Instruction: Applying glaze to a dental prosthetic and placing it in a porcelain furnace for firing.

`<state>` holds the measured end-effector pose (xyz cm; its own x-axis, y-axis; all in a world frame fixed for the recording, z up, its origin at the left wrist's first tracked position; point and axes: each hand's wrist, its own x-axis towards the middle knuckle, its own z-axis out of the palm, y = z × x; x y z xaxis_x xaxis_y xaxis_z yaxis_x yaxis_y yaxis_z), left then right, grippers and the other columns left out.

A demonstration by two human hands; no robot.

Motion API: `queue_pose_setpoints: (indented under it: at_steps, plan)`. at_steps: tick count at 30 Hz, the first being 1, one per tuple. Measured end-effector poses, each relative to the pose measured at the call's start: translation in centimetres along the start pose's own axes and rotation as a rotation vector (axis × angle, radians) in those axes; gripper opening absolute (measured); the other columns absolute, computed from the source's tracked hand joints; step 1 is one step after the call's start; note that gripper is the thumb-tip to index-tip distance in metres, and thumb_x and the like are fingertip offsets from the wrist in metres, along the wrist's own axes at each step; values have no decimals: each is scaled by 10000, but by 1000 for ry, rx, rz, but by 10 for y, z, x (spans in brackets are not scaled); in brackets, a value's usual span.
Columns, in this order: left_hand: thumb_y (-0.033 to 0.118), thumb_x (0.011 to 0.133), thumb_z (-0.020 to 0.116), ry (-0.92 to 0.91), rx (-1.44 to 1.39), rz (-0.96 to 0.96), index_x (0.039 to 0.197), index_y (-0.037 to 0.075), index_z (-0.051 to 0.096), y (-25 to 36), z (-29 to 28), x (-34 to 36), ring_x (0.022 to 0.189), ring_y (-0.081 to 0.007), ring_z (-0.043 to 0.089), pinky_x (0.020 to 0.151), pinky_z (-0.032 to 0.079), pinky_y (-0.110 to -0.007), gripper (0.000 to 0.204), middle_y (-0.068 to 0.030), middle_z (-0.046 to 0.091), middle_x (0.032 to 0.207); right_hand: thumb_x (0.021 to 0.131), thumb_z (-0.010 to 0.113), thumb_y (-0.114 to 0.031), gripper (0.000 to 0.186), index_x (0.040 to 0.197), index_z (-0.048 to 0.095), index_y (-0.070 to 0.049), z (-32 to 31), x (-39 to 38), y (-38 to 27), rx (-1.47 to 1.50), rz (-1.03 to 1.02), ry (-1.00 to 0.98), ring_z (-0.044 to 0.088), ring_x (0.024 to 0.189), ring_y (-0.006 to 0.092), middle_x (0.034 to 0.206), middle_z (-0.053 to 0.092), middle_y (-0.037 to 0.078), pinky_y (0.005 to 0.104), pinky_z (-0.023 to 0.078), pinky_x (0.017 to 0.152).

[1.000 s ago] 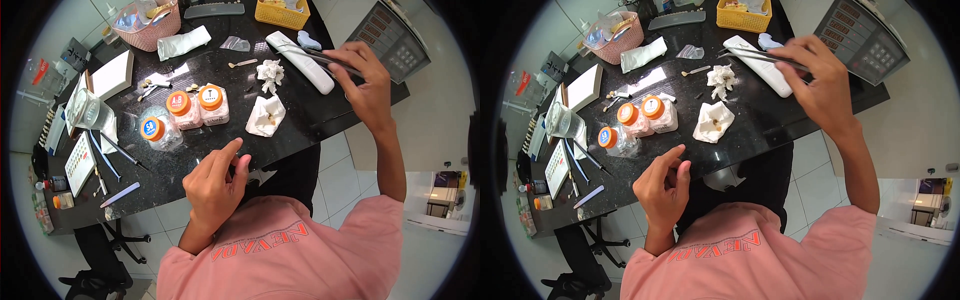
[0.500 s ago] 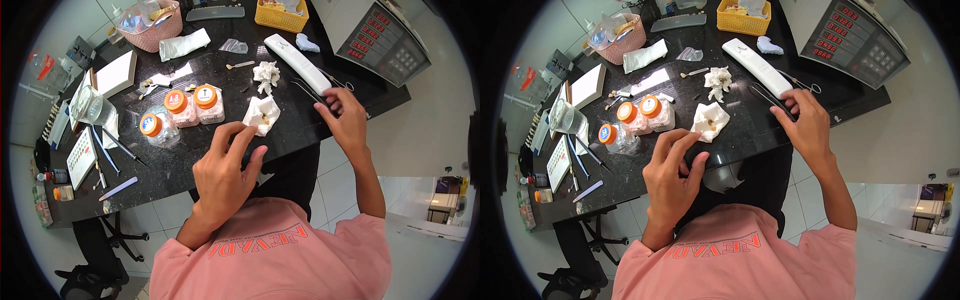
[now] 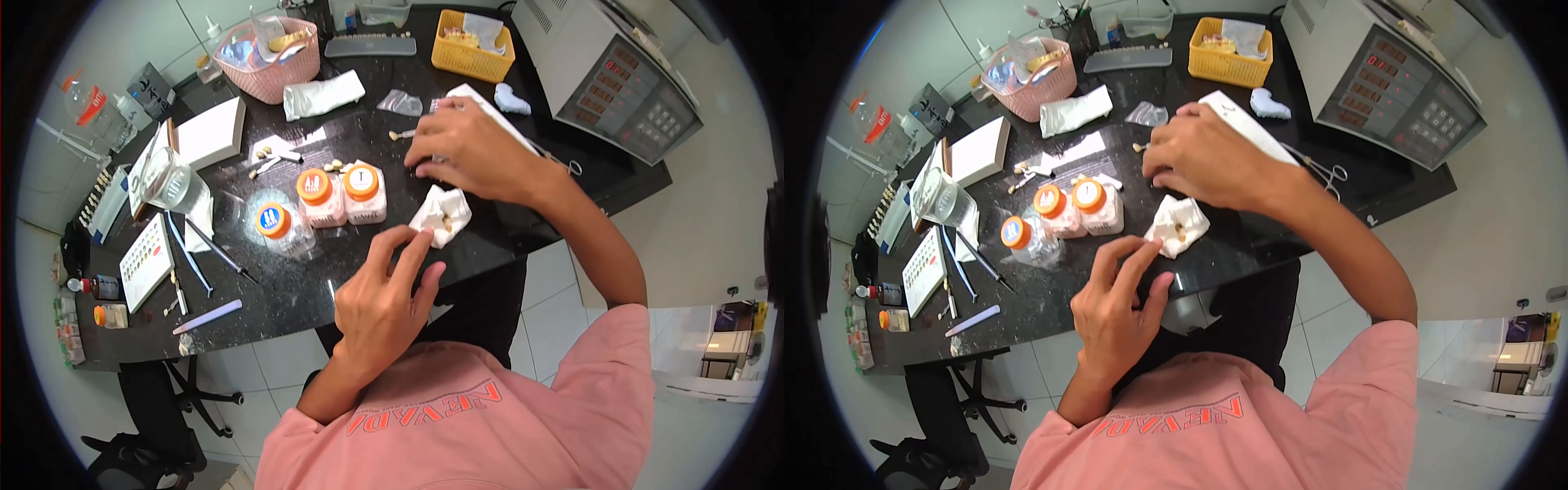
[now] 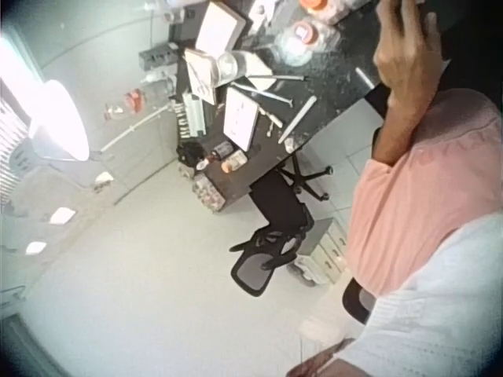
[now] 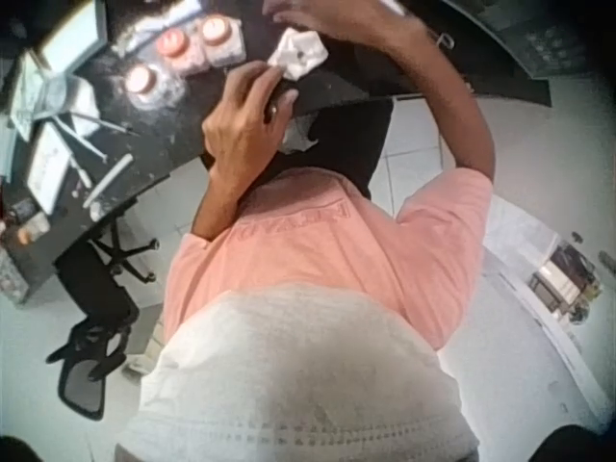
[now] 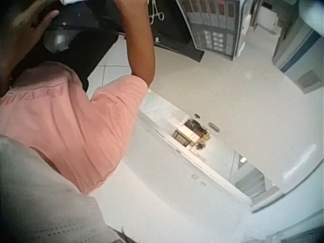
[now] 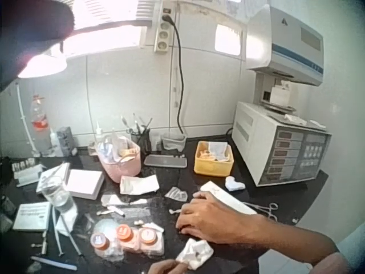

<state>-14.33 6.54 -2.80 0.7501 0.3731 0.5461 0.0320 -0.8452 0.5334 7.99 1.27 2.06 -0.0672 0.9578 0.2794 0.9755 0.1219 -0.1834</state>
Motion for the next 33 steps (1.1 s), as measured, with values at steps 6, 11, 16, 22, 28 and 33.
queue_pose_setpoints:
  at_steps: [6,11,16,22,28,33]
  plan:
    - [110,758,777,26,-21,7,1120,100,677,-2,-2,-5,504,-111,515,465,434,-262,376,-25,620,1046,842,677,-104,79,896,641,-60,0,3,-10,44,43,50,614,889,206,879,634,45,446,366,1067]
    - [163,803,752,35,-4,29,1100,67,663,-1,-6,-5,642,-170,643,517,491,-277,324,-37,623,1026,848,675,-97,124,969,662,-76,-3,7,-14,64,74,190,615,870,223,867,627,57,449,368,1067]
    - [173,826,733,39,-15,32,1113,67,651,0,-5,-6,660,-181,654,527,500,-286,317,-41,617,1020,824,689,-47,93,916,699,-40,-10,0,-8,28,100,216,615,859,249,856,628,73,370,466,914]
    - [143,815,739,42,-81,-5,1119,67,651,-4,-4,-6,648,-190,646,523,498,-283,326,-55,621,1025,792,728,-30,105,877,681,9,-16,-9,-6,260,339,331,642,767,178,848,630,76,281,513,707]
    - [92,782,762,13,-157,-89,1134,65,660,-4,-11,-7,559,-125,585,485,475,-253,367,-53,626,1028,863,676,-63,136,973,717,5,-26,-22,6,434,515,254,663,768,105,863,715,70,250,523,711]
    - [-6,734,748,-9,-198,-144,1112,22,674,-2,-16,-5,537,-97,565,454,461,-225,387,-88,640,980,874,670,-64,140,986,711,10,-29,-28,26,684,545,151,653,767,100,873,710,69,244,527,715]
